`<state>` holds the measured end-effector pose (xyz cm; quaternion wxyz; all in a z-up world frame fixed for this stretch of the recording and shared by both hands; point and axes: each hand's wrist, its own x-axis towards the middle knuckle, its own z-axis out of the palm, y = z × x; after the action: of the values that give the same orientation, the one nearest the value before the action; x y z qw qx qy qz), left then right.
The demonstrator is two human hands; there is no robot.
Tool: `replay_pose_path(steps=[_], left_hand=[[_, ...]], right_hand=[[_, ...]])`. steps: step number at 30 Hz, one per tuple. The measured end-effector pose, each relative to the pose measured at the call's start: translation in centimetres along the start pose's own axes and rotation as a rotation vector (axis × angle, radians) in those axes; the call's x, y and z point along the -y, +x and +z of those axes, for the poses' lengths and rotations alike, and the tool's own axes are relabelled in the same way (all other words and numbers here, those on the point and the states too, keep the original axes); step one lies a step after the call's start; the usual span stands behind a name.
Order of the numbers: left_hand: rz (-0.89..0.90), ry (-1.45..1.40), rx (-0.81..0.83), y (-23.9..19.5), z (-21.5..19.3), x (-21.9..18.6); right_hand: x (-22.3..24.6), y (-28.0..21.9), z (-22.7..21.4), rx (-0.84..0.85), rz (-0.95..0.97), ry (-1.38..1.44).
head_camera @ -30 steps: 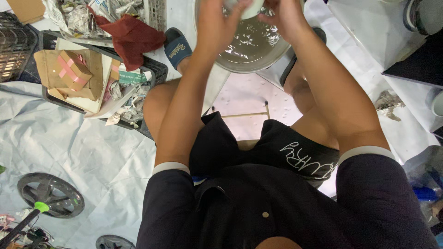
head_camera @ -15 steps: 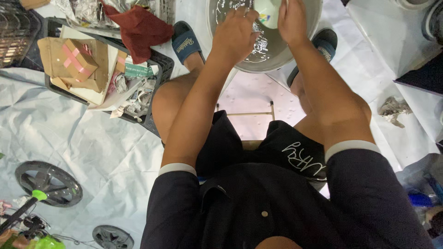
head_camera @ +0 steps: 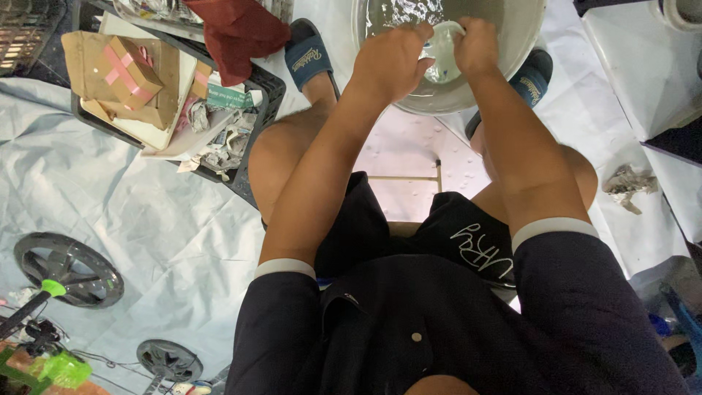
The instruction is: The person washes several small ceramic bowls and cups by hand in a bucket of water. They scrub the interior and exterior of each item, rinse it in the water, and place it on a nearby surface. The process is repeated for multiple items.
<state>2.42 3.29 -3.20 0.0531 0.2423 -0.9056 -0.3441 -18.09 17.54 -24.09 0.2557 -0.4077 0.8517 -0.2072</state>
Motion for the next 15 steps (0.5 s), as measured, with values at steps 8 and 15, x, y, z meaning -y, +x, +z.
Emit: replay_pose_path(steps=[8, 15], left_hand=[[-0.019, 0.015, -0.027, 0.6, -0.1, 1.9], [0.004, -0.017, -0.19, 0.8, 0.3, 2.5]], right_hand=[[-1.0, 0.3, -1.0, 0.27, 0.03, 0.338], [3.7, -0.4, -7.7, 0.226, 0.071, 0.6]])
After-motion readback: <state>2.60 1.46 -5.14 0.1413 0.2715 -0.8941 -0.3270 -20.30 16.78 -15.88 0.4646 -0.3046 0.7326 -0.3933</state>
